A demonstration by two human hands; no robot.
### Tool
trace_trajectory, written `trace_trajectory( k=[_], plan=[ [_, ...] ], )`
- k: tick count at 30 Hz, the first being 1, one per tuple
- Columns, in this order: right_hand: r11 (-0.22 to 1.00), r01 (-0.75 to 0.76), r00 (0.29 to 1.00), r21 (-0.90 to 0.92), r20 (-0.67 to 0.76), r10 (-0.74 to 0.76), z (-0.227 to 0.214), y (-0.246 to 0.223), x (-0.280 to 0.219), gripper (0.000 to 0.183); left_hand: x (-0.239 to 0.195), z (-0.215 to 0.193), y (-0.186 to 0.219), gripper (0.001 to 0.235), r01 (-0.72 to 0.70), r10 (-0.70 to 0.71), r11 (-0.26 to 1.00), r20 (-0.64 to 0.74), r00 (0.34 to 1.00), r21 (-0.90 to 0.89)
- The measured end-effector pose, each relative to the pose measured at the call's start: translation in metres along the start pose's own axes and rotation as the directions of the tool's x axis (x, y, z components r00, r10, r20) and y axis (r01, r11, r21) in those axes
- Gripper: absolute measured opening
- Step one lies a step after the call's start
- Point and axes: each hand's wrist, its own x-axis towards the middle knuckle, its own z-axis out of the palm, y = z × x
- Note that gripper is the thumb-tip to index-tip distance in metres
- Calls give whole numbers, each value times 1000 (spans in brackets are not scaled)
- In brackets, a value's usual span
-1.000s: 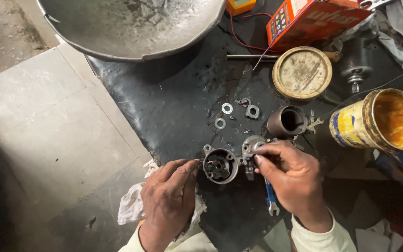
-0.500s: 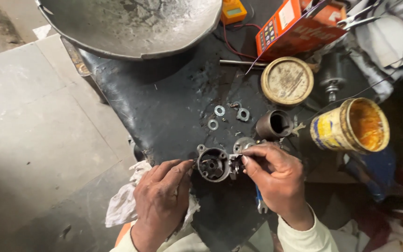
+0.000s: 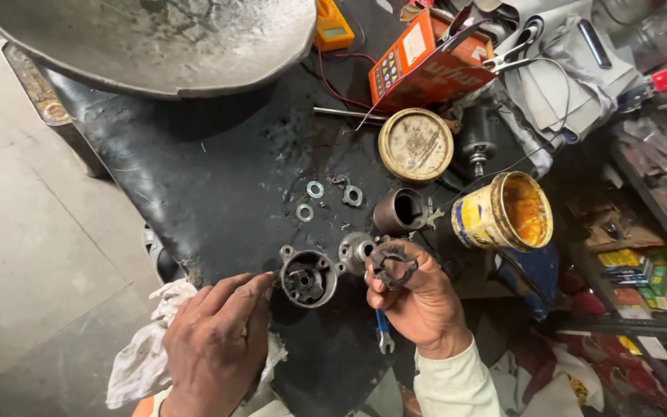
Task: The person sits at a workbench in a motorcycle repair shop and works on a small mechanical component, fitting small parts and washers into a round metal housing by hand and pressing pieces together. They pick up loose washers and fittings from the bench and place them into the assembly, occasionally repositioning the housing.
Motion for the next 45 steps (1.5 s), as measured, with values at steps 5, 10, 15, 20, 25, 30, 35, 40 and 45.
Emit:
trace_trajectory(
  k=[5,10,15,20,25,30,35,40,45],
  plan=[
    [1000,-1,1000,24,-11,1,2,0,0,22,1,-1,0,22,-27,27,1000,-23,999,-2],
    [999,-5,1000,42,2,5,1,0,0,23,2,-1,1,21,-28,28,1000,-23,999,-9],
    [999,39,999,-2,31,-39,-2,2,-2,30,2,-2,2,21,-12,12,999,-11,1000,-32],
    [998,66,993,-5,102,-65,-5,2,-3,32,2,-4,2,23,-39,38,999,-18,999,-31],
    [984,150,980,-99,147,-135,1,7,-4,34,3,-4,4,21,-45,44,999,-43,998,-12],
    [531,390,874,-753,120,-471,25,13,-9,17,2,-5,3,25,-83,80,996,-84,993,-40],
    [-45,408,816,-912,386,-430,73,0,-6,14,3,-4,5,22,-71,69,997,-53,996,-28],
    [-411,510,757,-756,621,-204,104,-3,4,17,4,-4,5,21,-73,72,997,-54,996,-20],
    [-483,512,766,-711,632,-119,109,-3,14,20,5,-5,4,24,-84,82,996,-54,995,-30]
  ],
)
